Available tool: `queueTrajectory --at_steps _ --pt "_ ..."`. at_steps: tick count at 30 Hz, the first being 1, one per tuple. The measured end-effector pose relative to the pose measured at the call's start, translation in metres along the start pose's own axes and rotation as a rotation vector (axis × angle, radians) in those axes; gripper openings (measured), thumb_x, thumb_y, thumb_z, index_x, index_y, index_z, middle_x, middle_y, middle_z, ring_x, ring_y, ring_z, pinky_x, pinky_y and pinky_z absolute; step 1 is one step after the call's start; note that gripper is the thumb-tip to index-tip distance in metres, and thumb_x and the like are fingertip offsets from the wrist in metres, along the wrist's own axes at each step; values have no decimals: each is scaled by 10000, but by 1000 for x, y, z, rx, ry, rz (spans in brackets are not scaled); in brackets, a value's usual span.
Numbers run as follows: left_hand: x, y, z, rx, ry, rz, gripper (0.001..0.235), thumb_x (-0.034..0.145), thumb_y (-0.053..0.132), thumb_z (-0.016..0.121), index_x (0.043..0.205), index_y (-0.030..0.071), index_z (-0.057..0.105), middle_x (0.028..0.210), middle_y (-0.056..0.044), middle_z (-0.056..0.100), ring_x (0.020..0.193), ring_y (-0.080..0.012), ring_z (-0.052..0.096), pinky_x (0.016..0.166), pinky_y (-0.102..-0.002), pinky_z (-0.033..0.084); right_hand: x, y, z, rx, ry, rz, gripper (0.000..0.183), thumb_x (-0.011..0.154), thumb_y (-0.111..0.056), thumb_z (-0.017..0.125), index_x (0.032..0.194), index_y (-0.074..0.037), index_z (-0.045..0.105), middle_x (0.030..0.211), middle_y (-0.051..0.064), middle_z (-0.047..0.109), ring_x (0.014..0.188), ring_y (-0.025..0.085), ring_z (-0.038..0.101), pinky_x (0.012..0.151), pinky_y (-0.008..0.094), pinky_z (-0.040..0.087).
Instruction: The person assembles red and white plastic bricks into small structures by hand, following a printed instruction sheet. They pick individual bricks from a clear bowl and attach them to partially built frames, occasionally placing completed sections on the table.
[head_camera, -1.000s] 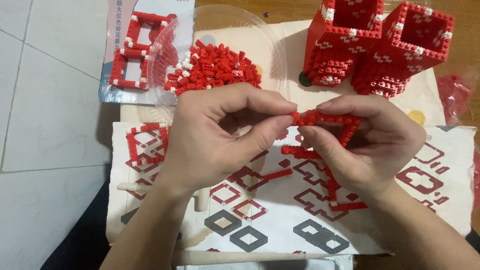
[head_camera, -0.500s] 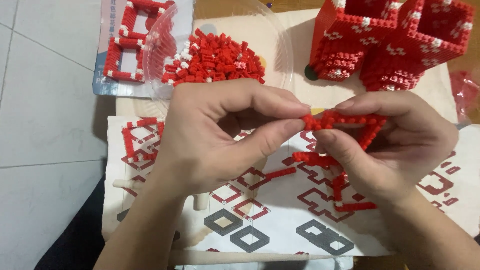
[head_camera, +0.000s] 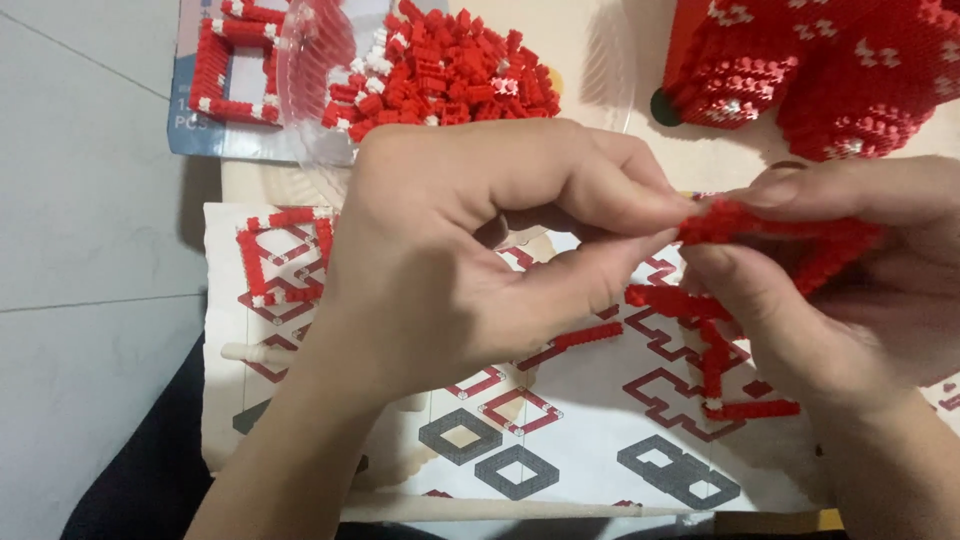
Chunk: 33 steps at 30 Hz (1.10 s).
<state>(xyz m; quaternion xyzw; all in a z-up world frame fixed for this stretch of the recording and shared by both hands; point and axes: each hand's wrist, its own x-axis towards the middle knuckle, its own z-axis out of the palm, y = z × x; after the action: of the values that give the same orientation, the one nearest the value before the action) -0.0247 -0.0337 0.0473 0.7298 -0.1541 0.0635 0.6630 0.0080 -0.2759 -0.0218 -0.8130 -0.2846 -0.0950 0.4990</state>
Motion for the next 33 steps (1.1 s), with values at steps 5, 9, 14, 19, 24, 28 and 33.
queueTrajectory --at_steps 5,9,14,19,24,28,33 --pt "0 0 -2 -34 -6 -73 145 909 -94 742 1019 -13 694 1037 -169 765 938 -185 758 848 -243 645 -3 -12 -1 -37 9 166 442 969 54 836 1264 92 509 1231 253 637 1098 294 692 1013 325 552" --pt "2 2 -4 -77 -22 -154 154 902 -38 752 1023 24 681 1006 -118 768 929 -168 778 874 -245 684 1 10 -7 -76 -36 -102 541 915 42 917 1251 141 505 1155 292 637 960 321 741 830 319 555" --pt "6 5 -7 -124 -42 -204 219 871 6 770 1065 41 674 1016 -102 778 954 -178 804 906 -261 719 26 -14 7 80 -64 -137 349 825 160 760 1007 195 464 907 364 666 702 283 690 595 290 504" --pt "3 1 -6 -221 -48 -256 347 825 -40 793 1149 15 683 1087 -141 783 1023 -193 795 956 -277 711 12 -9 5 96 2 -78 416 819 147 761 1039 168 408 894 364 649 809 335 727 722 344 563" --pt "2 4 -5 -257 -56 -212 213 905 19 723 1113 -17 697 1102 -182 786 1021 -227 803 955 -284 705 7 -10 5 50 40 -30 460 869 126 815 1137 142 443 1007 337 685 927 342 768 811 330 620" --pt "3 5 -3 -203 -20 -229 181 893 13 732 1072 -9 721 1041 -160 804 949 -187 799 881 -241 697 12 -5 4 97 -35 -90 463 876 112 778 1145 94 402 960 317 669 878 333 764 774 331 613" --pt "4 6 -1 -91 5 -272 150 861 72 732 1005 34 752 924 -64 800 840 -99 770 800 -179 665 17 -9 6 180 -71 -98 370 832 164 732 1039 135 427 864 330 651 692 257 684 604 274 502"
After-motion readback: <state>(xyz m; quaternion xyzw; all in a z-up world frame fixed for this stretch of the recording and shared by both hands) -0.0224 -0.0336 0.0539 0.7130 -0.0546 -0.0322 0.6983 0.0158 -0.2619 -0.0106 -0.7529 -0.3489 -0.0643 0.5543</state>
